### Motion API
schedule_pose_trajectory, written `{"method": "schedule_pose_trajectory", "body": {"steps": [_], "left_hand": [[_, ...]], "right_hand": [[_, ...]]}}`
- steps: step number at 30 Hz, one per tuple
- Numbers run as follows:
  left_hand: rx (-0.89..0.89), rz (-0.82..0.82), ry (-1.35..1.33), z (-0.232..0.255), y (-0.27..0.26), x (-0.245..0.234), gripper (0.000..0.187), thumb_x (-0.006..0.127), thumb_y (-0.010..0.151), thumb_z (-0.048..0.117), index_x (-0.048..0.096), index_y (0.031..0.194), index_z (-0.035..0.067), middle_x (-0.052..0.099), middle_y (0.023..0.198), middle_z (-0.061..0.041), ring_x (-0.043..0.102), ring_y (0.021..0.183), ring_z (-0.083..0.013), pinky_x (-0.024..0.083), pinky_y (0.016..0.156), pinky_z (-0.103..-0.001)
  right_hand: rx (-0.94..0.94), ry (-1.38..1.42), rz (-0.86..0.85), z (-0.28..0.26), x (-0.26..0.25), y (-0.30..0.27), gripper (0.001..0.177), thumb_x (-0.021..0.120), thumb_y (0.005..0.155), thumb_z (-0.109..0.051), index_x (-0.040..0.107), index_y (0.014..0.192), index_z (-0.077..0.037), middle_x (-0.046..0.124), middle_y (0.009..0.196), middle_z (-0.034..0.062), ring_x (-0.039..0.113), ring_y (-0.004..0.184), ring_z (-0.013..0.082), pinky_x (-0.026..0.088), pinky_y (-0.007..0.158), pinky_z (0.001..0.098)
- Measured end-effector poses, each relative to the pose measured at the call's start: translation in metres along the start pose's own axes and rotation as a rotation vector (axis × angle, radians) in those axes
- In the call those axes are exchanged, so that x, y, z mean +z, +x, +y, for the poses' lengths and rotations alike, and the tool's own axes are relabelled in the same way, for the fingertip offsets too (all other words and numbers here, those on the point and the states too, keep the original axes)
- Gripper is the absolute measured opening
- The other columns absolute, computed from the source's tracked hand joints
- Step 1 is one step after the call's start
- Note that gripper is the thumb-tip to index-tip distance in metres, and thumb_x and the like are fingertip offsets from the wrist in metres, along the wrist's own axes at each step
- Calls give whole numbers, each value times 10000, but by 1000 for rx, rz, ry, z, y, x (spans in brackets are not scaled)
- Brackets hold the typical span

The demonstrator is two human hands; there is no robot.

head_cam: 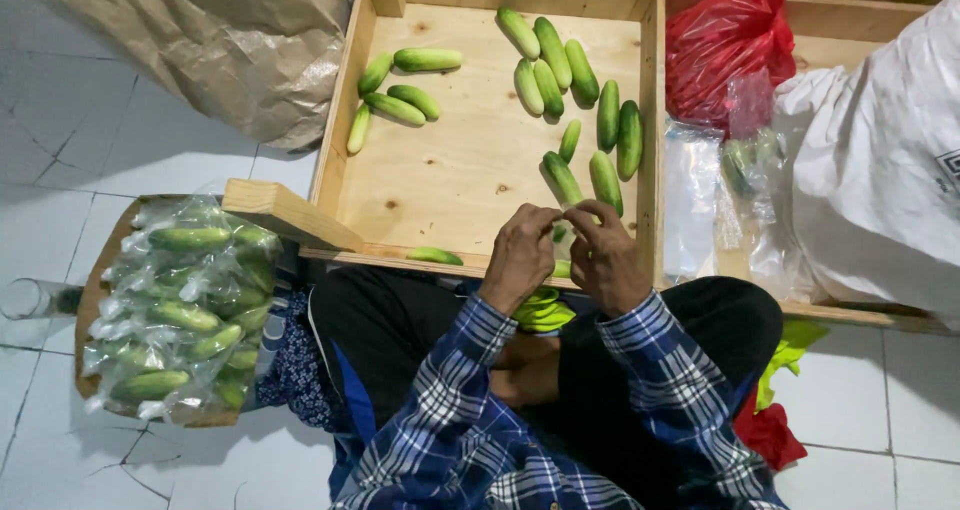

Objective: Wiping cucumbers with a cloth and packing them into individual plastic bags

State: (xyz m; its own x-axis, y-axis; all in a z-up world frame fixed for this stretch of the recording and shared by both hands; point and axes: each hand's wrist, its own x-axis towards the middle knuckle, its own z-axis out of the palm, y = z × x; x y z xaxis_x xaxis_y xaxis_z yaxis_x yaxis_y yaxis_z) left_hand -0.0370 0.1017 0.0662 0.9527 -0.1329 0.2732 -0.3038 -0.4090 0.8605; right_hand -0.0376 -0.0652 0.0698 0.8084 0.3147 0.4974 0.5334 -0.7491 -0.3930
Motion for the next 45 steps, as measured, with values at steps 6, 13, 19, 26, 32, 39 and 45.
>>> {"method": "schedule_pose_trajectory", "body": {"steps": [6,13,19,26,32,39,45], "left_hand": [[73,-108,-30,2,10,-23,496,491,830,-54,671,1243,153,628,945,-131,701,908,-392,594,801,-446],[46,-228,31,-4,18,-48,462,449,843,-7,509,1278,139,656,949,-167,694,913,-450,561,802,-530],[94,-224,50,20,11,-62,365,449,813,-125,576,980,174,614,1185,-106,695,973,-449,584,802,-516],[182,-352,108,8,6,-54,397,670,748,142,670,1145,145,455,1392,-235,650,1024,-466,532,828,-570],[218,-249,338,-20,11,-50,215,744,894,297,637,816,126,627,1199,-70,692,923,-366,529,746,-488],[193,-141,201,-27,7,-48,139,740,924,294,640,880,207,703,779,32,724,806,-250,494,859,-373],[141,-62,171,-20,1,-52,397,772,879,210,625,1247,193,751,817,56,740,825,-169,461,980,-358]], "right_hand": [[-51,-17,-444,34,-15,0,379,654,772,-186,628,1148,-146,663,1032,167,709,814,467,601,677,535],[-109,3,-456,16,-25,1,355,611,926,-426,720,1042,-109,747,1057,173,733,926,418,600,720,507],[-98,-76,-439,46,0,-20,95,582,909,-284,666,942,-257,722,989,-6,722,840,319,588,643,430],[-162,-69,-367,50,5,-18,93,582,956,-217,658,988,-261,708,1020,-10,738,808,299,595,626,392],[-141,-73,-285,41,-22,-12,35,664,963,-266,691,947,-252,731,1077,8,738,849,305,603,675,403],[125,375,-95,12,-35,-4,185,717,916,-33,790,985,-188,795,991,88,743,899,358,606,727,439],[330,585,8,12,-28,-8,425,789,883,-12,680,1279,-121,782,883,99,769,918,241,591,855,367]]}}
